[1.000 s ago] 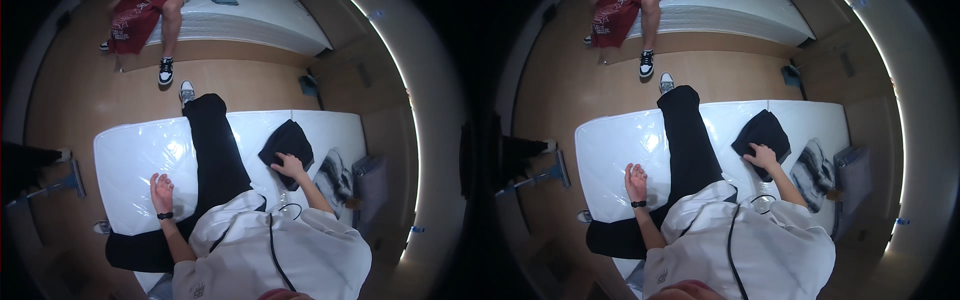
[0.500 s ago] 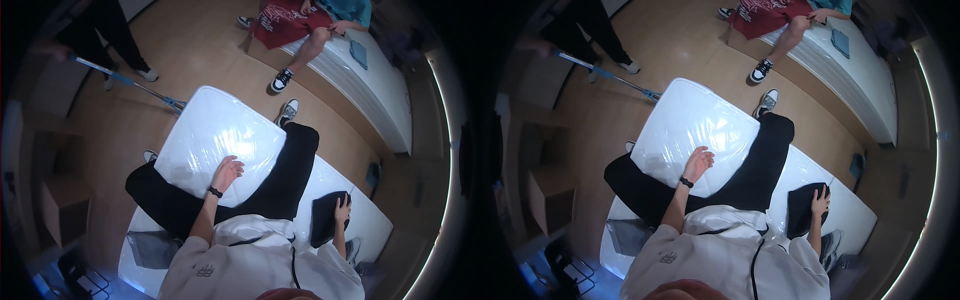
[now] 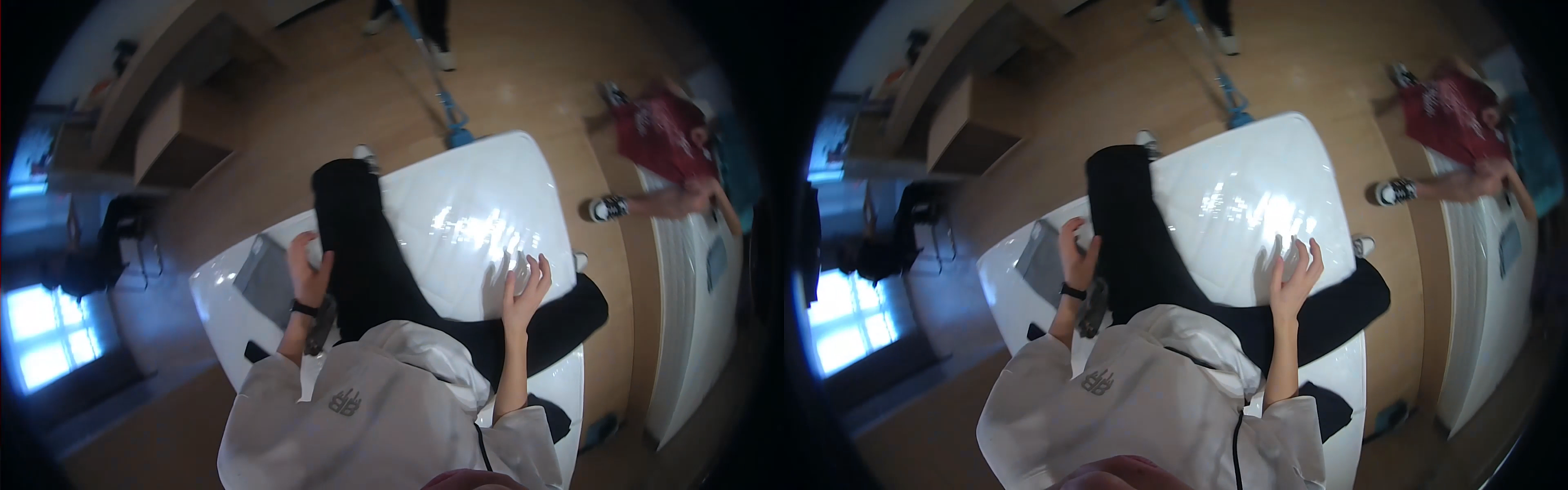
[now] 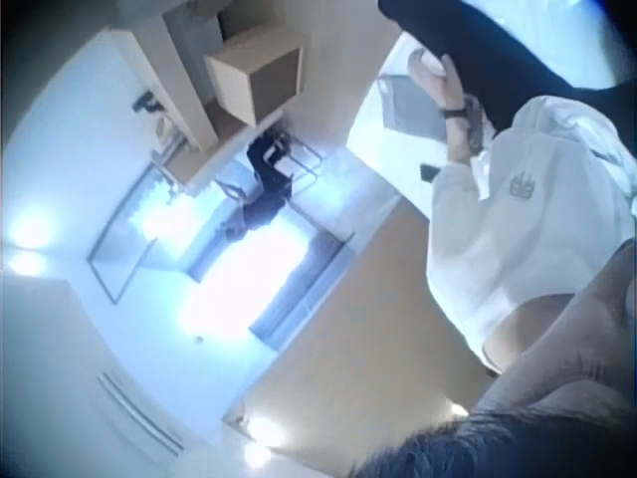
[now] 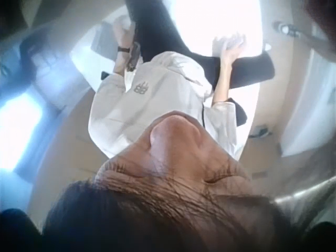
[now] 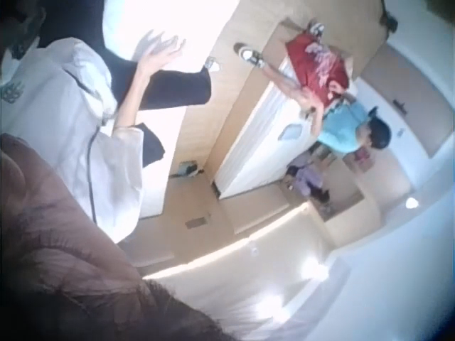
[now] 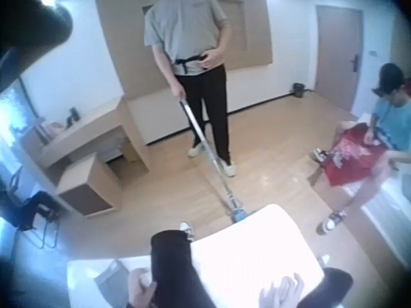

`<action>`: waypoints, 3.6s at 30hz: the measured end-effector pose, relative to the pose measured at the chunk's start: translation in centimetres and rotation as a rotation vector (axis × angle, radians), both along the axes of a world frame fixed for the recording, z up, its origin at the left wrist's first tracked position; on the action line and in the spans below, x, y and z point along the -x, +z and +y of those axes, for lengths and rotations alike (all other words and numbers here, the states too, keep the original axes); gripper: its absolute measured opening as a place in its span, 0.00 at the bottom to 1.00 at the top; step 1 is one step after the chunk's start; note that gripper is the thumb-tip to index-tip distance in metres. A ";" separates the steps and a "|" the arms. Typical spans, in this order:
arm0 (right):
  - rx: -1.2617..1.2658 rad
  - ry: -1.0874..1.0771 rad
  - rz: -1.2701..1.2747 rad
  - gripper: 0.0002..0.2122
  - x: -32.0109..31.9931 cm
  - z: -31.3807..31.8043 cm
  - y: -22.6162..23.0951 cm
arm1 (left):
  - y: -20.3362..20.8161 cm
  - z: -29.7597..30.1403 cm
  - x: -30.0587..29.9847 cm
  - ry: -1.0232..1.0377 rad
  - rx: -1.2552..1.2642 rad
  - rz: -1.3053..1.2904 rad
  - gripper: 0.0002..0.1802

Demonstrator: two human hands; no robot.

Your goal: The person folds several pairs of shorts and a shirt by hand on a white surface, while another person mops the floor in the background.

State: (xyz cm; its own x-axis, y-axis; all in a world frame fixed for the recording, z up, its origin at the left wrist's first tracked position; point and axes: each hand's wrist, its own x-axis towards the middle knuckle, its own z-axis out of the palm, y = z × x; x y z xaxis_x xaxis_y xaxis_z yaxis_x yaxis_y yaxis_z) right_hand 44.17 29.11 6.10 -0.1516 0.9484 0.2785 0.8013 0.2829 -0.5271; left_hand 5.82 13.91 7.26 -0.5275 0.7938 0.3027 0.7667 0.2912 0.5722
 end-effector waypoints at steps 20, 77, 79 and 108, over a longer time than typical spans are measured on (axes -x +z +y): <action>0.264 0.216 0.459 0.12 4.6 0.1 -4.6 | 6.6 -7.4 9.1 0.467 -0.203 -1.231 0.30; 0.375 0.186 0.338 0.26 5.3 -0.9 4.0 | -3.8 8.5 -18.2 -0.873 0.205 -0.613 0.34; 0.400 0.235 0.346 0.25 4.5 -0.8 3.1 | -3.5 8.2 -18.0 -0.799 0.201 -0.842 0.38; 0.392 0.113 0.830 0.13 1.7 13.9 10.4 | 1.2 26.4 -10.0 -0.215 -0.104 -2.022 0.08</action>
